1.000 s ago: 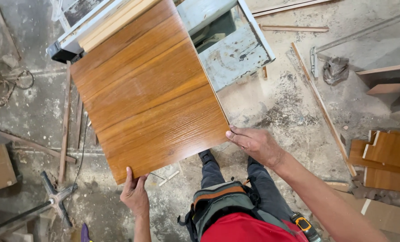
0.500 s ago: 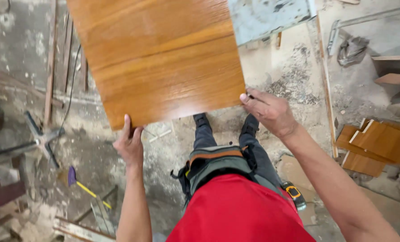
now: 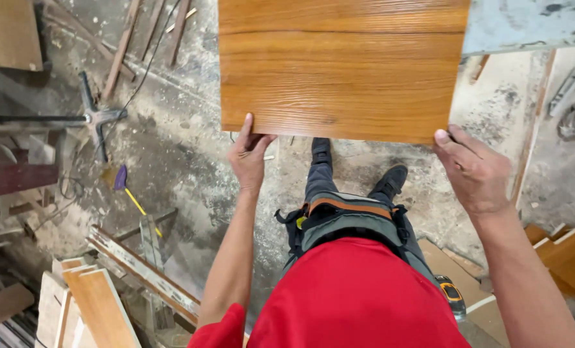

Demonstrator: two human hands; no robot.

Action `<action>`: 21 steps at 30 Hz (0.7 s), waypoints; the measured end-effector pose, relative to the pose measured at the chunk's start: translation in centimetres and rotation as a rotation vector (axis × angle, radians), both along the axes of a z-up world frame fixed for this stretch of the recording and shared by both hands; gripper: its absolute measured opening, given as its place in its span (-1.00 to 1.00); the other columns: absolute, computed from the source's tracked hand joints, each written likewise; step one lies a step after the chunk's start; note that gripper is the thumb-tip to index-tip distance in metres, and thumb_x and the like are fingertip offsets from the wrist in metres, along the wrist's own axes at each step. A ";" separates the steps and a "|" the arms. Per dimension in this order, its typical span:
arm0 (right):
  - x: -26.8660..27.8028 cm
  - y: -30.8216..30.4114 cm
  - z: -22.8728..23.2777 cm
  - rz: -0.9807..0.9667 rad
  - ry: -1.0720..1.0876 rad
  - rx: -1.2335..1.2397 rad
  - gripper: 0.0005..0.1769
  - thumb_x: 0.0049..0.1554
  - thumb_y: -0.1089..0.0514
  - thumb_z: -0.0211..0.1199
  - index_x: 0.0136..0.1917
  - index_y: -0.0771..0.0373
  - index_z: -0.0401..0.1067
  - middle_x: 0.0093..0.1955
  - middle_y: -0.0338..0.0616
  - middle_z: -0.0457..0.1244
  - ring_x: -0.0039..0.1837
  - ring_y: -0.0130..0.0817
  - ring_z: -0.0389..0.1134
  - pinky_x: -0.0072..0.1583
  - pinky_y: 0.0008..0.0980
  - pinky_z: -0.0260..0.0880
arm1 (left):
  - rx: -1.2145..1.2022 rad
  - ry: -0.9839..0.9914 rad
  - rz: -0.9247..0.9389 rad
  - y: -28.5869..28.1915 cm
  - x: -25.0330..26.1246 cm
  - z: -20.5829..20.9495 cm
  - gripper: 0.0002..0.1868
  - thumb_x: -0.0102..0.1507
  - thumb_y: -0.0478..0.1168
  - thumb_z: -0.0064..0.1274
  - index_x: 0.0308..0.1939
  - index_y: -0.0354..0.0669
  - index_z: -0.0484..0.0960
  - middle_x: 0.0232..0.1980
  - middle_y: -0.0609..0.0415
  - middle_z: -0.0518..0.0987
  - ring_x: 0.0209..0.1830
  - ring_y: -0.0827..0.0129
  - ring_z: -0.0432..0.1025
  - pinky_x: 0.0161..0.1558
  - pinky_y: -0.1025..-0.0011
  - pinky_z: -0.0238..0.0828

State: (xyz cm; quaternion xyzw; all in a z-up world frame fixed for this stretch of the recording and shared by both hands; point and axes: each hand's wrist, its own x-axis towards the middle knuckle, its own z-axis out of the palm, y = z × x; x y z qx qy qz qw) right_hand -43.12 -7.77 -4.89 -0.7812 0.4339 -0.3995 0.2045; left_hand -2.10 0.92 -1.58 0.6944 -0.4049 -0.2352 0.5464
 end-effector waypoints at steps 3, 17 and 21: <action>-0.3 0.2 0.2 0.024 -0.026 0.037 -0.77 0.28 0.33 0.54 0.18 0.24 0.59 0.17 0.07 0.42 0.19 -0.16 0.51 0.22 -0.39 0.55 | -0.006 0.112 0.010 0.3 0.3 -0.6 -0.41 0.25 -0.61 0.14 0.37 -0.34 0.48 -0.04 -0.08 0.69 -0.10 0.39 0.59 0.04 0.39 0.62; -0.4 -0.1 -0.8 0.038 0.042 0.007 -0.75 0.24 0.33 0.58 0.14 0.30 0.58 0.15 0.09 0.42 0.20 -0.18 0.50 0.25 -0.39 0.55 | -0.036 0.066 -0.022 0.0 1.2 -0.6 -0.48 0.23 -0.62 0.16 0.27 -0.32 0.57 -0.06 -0.06 0.70 -0.13 0.37 0.62 0.01 0.42 0.64; -0.2 0.0 -0.9 0.028 0.044 0.017 -0.78 0.24 0.34 0.56 0.13 0.29 0.60 0.11 0.10 0.42 0.18 -0.15 0.51 0.22 -0.37 0.56 | -0.013 0.012 -0.019 0.3 1.7 -1.0 -0.51 0.25 -0.63 0.14 0.26 -0.34 0.60 -0.07 -0.10 0.71 -0.13 0.33 0.63 0.01 0.39 0.62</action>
